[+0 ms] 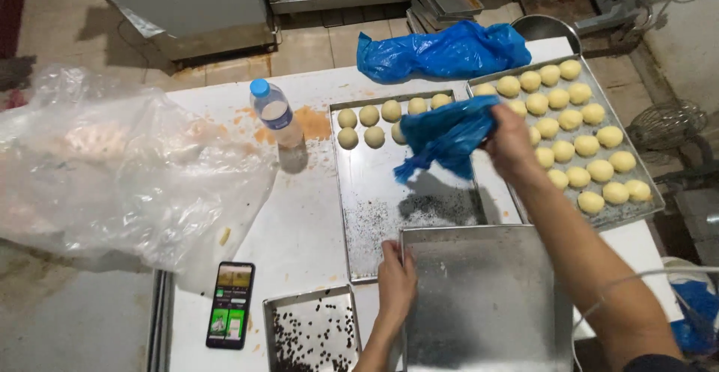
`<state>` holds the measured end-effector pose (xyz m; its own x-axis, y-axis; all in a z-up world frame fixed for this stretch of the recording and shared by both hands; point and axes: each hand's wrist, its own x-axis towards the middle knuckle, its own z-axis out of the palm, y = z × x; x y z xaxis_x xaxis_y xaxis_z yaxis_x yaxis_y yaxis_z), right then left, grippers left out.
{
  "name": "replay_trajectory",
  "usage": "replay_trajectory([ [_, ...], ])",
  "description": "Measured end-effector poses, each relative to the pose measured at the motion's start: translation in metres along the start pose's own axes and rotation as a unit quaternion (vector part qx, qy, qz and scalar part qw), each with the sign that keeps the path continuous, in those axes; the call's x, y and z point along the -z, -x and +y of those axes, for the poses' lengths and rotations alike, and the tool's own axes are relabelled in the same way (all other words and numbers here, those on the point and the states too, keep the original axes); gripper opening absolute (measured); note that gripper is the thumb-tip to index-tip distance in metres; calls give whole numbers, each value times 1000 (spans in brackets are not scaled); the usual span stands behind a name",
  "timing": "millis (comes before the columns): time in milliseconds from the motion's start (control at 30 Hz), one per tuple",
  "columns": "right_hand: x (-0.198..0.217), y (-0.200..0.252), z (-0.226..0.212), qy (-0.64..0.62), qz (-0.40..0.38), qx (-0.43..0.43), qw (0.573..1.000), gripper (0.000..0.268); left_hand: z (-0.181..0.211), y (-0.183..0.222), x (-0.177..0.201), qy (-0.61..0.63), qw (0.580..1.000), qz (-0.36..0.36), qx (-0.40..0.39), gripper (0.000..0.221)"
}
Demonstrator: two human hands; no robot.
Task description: Cleaning a baking tray with a cloth and transferring dough balls between trays to organize them.
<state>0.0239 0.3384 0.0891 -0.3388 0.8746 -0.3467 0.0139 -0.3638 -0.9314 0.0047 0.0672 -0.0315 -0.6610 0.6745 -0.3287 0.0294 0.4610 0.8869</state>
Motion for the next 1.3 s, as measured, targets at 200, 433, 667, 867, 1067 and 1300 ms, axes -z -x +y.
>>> replay_trajectory([
  [200, 60, -6, -55, -231, -7, 83, 969, 16, -17, -13, -10, 63, 997, 46, -10, 35],
  [433, 123, 67, -128, -189, 3, 168, 967, 25, 15, -9, -121, 78, 996, -4, -46, 52],
  [667, 198, 89, -91, -193, 66, 138, 969, 25, 34, 36, -237, 65, 990, -94, 88, 50],
  [867, 249, 64, -24, -139, -8, 131, 982, 26, 5, 58, -258, 34, 999, 26, 3, 44],
  [1067, 175, 46, 28, -125, -39, 92, 987, 36, 47, 59, -207, -149, 961, 35, -230, 42],
  [1300, 55, 86, 69, 348, -228, 265, 870, 37, -17, 8, -261, -344, 931, -26, -119, 38],
])
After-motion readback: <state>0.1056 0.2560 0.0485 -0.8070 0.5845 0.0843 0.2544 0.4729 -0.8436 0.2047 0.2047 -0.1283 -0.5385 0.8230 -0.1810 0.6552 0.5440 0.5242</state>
